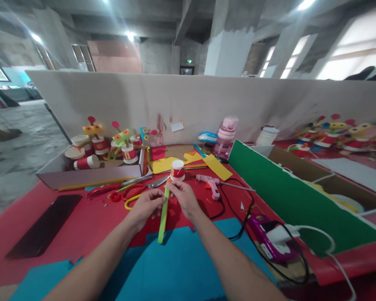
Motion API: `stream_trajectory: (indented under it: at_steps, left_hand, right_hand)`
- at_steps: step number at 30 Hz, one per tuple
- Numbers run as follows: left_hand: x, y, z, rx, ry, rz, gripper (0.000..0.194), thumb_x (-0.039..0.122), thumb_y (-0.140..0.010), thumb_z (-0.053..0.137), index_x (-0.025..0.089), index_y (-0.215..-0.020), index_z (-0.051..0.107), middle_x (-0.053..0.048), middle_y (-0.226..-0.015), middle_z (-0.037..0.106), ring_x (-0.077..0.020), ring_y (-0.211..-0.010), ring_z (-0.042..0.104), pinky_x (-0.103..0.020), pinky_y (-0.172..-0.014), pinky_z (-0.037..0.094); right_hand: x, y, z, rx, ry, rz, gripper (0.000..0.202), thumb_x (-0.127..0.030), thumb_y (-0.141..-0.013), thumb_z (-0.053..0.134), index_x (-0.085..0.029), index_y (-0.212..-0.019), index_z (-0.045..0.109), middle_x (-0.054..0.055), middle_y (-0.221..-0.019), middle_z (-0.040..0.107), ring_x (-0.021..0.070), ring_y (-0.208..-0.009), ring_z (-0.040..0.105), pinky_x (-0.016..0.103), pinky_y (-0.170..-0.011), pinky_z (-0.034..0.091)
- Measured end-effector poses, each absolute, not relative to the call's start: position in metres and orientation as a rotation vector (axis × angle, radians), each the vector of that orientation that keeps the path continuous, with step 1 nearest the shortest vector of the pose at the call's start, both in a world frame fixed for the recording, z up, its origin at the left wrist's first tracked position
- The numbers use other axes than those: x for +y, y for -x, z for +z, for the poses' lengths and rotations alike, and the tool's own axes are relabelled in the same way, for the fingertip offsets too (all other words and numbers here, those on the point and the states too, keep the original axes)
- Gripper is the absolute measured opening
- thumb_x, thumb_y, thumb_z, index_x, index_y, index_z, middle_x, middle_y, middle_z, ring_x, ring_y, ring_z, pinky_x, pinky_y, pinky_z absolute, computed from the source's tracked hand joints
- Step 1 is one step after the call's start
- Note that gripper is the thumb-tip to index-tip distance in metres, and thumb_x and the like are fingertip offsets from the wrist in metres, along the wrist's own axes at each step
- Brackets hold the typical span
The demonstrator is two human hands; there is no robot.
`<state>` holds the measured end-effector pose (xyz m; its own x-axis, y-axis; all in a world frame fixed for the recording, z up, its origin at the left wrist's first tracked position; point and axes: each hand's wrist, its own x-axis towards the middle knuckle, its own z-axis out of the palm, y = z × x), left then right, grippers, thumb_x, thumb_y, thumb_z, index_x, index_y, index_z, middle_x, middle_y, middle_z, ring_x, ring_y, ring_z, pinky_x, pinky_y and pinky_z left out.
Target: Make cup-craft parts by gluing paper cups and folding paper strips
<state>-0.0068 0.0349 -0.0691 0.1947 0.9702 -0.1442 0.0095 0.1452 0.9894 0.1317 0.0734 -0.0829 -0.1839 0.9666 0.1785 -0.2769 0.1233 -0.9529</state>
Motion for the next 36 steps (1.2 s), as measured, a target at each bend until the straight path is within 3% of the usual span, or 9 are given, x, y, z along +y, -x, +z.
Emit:
stream_trajectory:
  at_steps: [4,10,16,19,22,25,28,31,36]
  left_hand:
    - [0.034,0.006,-0.068,1.107,-1.227,0.903,0.029,0.037,-0.070,0.069,0.018,-0.082,0.051,0.000,-0.061,0.066,-0.0041,-0.035,0.040,-0.015,-0.035,0.023]
    - [0.038,0.018,-0.067,1.060,-1.246,0.797,0.031,0.036,-0.070,0.072,0.017,-0.080,0.050,-0.004,-0.061,0.069,-0.0044,-0.036,0.039,-0.015,-0.037,0.024]
    - [0.046,0.025,-0.073,0.980,-1.015,1.039,0.019,0.028,-0.074,0.069,0.013,-0.082,0.059,-0.007,-0.073,0.068,-0.0129,-0.066,0.062,-0.022,-0.061,0.048]
    - [0.046,0.023,-0.076,0.899,-0.890,1.034,0.019,0.025,-0.074,0.067,0.014,-0.087,0.059,-0.005,-0.074,0.065,-0.0144,-0.061,0.062,-0.028,-0.060,0.052]
    - [0.044,0.020,-0.076,0.925,-0.852,1.084,0.023,0.024,-0.073,0.069,0.017,-0.091,0.058,0.003,-0.061,0.055,-0.0046,-0.038,0.042,-0.017,-0.037,0.035]
    - [0.041,0.017,-0.072,0.974,-0.927,1.107,0.032,0.027,-0.071,0.073,0.018,-0.097,0.058,0.007,-0.057,0.048,0.0004,-0.033,0.024,-0.014,-0.031,0.016]
    - [0.039,0.015,-0.068,1.020,-1.042,1.080,0.040,0.029,-0.067,0.077,0.016,-0.100,0.059,0.004,-0.065,0.056,0.0014,-0.034,0.026,-0.014,-0.032,0.016]
    - [0.039,0.014,-0.067,1.079,-1.100,1.093,0.034,0.033,-0.065,0.077,0.014,-0.088,0.060,0.002,-0.065,0.058,0.0009,-0.035,0.030,-0.015,-0.033,0.018]
    - [0.041,0.017,-0.068,1.093,-1.097,1.108,0.033,0.035,-0.064,0.077,0.016,-0.076,0.054,0.008,-0.048,0.045,-0.0008,-0.033,0.028,-0.015,-0.032,0.018]
  right_hand:
    - [0.075,-0.131,-0.086,-1.132,0.816,1.335,0.023,-0.038,-0.070,0.070,-0.017,-0.067,0.061,-0.005,-0.056,0.051,0.0085,-0.053,0.043,0.022,-0.052,0.033]
    - [0.085,-0.144,-0.087,-0.849,0.796,1.298,0.023,-0.038,-0.067,0.071,-0.019,-0.070,0.059,-0.007,-0.053,0.050,0.0074,-0.048,0.043,0.020,-0.049,0.034]
    - [0.090,-0.159,-0.079,-0.598,0.700,1.477,0.021,-0.034,-0.072,0.069,-0.021,-0.077,0.053,-0.004,-0.066,0.060,0.0089,-0.057,0.055,0.020,-0.053,0.043]
    - [0.086,-0.156,-0.079,-0.684,0.674,1.688,0.023,-0.036,-0.074,0.069,-0.021,-0.078,0.052,-0.006,-0.061,0.056,0.0088,-0.054,0.054,0.022,-0.054,0.046]
    - [0.080,-0.150,-0.083,-0.902,0.713,1.853,0.028,-0.042,-0.073,0.071,-0.019,-0.080,0.055,-0.007,-0.056,0.051,0.0056,-0.045,0.044,0.020,-0.048,0.041]
    - [0.077,-0.146,-0.087,-1.094,0.708,1.951,0.034,-0.045,-0.071,0.073,-0.017,-0.077,0.056,-0.008,-0.053,0.048,0.0046,-0.042,0.040,0.020,-0.044,0.037]
    - [0.075,-0.145,-0.089,-1.171,0.693,2.031,0.035,-0.045,-0.070,0.074,-0.016,-0.075,0.054,-0.008,-0.051,0.046,0.0049,-0.041,0.040,0.020,-0.043,0.036]
    - [0.073,-0.146,-0.086,-1.189,0.685,2.077,0.034,-0.044,-0.071,0.074,-0.016,-0.076,0.054,-0.009,-0.049,0.043,0.0041,-0.040,0.037,0.019,-0.042,0.035]
    - [0.067,-0.144,-0.078,-1.321,0.794,1.939,0.039,-0.055,-0.078,0.060,-0.017,-0.081,0.056,-0.004,-0.059,0.055,0.0071,-0.042,0.049,0.021,-0.044,0.042]
